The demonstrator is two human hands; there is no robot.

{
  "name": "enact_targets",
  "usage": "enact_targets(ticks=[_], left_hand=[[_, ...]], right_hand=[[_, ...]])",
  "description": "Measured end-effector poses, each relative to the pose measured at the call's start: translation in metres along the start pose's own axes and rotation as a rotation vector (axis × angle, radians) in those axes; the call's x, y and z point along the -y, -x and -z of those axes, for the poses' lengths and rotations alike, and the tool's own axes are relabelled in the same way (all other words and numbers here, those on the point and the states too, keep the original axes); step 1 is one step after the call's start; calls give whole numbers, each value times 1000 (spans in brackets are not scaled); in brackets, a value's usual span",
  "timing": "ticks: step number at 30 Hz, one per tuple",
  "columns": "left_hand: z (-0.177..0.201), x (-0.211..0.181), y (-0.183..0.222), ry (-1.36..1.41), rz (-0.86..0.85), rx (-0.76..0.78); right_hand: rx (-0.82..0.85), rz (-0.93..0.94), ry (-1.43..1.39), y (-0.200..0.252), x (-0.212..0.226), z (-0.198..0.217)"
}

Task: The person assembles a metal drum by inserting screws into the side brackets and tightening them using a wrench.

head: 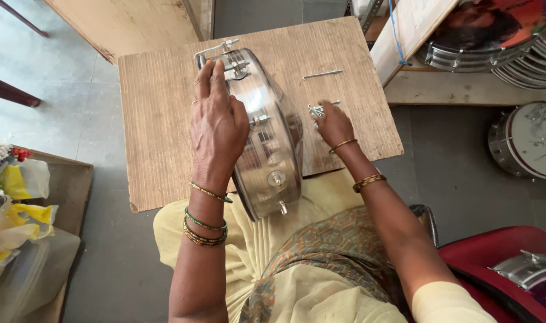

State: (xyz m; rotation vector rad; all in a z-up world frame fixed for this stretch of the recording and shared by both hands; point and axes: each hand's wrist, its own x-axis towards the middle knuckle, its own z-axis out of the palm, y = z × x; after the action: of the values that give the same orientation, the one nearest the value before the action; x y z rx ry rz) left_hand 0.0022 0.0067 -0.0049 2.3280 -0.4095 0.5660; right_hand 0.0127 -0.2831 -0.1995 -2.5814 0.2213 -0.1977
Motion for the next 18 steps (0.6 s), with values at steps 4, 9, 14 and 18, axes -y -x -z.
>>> enact_targets(ticks=[4,9,14,18], left_hand=[[-2,2,-1,48,-13,-9],[-8,2,-1,65,-51,-33],[-7,-3,-4,66,-4,-3],[-4,-10,-5,67,27,4]], right_hand=[[-42,234,-542,27,109,91],[-50,567,-358,74,199,160],[-147,652,-117,74,223,165],[-113,657,-68,72,222,167]])
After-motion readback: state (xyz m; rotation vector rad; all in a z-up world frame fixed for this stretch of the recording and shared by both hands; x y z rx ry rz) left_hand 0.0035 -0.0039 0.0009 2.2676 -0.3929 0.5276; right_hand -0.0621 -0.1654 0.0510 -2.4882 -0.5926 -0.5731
